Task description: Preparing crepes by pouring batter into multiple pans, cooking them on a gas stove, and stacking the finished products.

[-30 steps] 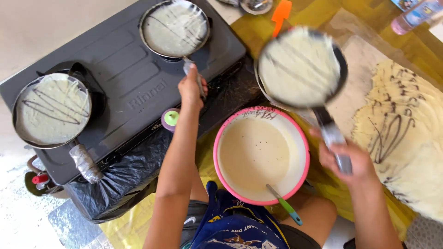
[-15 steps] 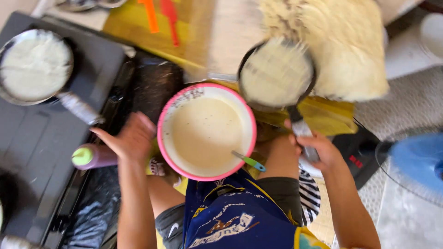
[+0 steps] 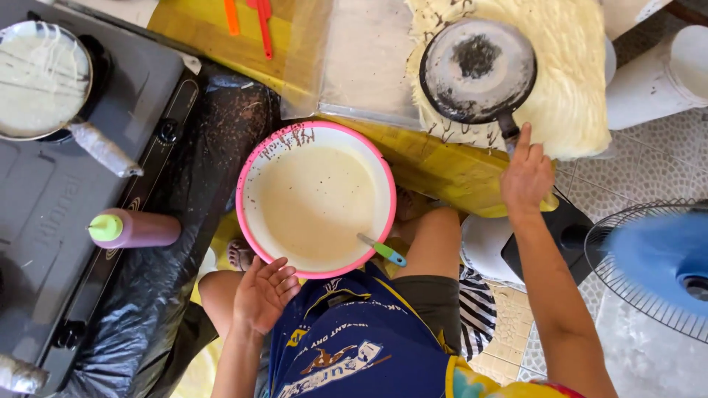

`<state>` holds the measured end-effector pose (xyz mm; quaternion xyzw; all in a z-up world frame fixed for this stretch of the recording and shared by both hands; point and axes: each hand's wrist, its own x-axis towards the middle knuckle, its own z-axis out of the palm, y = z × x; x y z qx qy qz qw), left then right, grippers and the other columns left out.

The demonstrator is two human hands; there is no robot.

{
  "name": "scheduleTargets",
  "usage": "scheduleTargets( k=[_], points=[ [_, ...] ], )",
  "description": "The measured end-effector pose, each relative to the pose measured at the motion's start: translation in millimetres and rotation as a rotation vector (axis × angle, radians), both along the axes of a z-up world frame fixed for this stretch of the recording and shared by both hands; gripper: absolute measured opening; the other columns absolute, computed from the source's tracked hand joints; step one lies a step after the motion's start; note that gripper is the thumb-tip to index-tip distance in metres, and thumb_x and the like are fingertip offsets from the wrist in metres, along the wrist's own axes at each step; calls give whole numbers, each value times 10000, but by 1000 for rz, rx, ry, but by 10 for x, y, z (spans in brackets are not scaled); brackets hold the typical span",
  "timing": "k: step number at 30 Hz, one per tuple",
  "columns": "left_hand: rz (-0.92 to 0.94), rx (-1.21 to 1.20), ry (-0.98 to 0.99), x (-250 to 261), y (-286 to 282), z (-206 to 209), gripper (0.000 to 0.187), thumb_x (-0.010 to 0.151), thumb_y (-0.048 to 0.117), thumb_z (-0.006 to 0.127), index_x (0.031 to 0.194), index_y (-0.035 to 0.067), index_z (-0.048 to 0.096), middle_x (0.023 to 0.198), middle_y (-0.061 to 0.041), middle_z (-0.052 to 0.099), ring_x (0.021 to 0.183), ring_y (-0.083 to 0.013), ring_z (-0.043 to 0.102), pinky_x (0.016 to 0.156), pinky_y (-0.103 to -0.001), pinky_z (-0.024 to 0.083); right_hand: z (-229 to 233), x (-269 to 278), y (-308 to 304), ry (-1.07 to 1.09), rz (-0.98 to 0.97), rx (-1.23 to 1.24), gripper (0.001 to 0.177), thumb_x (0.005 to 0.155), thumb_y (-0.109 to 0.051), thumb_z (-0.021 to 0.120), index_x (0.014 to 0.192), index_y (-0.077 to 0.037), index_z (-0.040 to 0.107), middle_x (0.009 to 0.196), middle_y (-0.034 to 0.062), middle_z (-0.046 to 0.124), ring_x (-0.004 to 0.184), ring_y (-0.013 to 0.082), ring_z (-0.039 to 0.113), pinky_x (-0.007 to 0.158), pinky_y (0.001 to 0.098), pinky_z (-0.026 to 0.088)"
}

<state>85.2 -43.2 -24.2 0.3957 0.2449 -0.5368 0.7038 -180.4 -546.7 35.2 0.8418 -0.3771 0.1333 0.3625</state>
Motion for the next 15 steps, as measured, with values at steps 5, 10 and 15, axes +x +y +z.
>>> scheduleTargets(
  k=[5,10,15],
  points=[
    [-3,31,-33,-56,-129,156,598,1013,563,529,1235,22,654,1019,-231,758,856,-350,766,806,-535,632,207,100,-137,-121,71,-88,1011,570,-89,884,1529,-123,566,863,21,550,657,153,556,488,253,481],
    [-150,134,-399,-279,-682,691,542,1028,430,521,1384,25,572,1107,-244,732,929,-395,754,865,-513,611,746,776,717,-643,135,837,560,828,-122,846,1331,-73,606,945,137,687,759,284,695,609,362,511],
    [-283,-3,-1057,-441,-951,1149,609,967,187,671,1529,56,478,1309,-275,643,1254,-445,615,1084,-571,466,432,1387,2162,-1311,-96,2153,525,990,-560,482,802,-95,637,555,123,645,381,213,631,307,378,488]
  ],
)
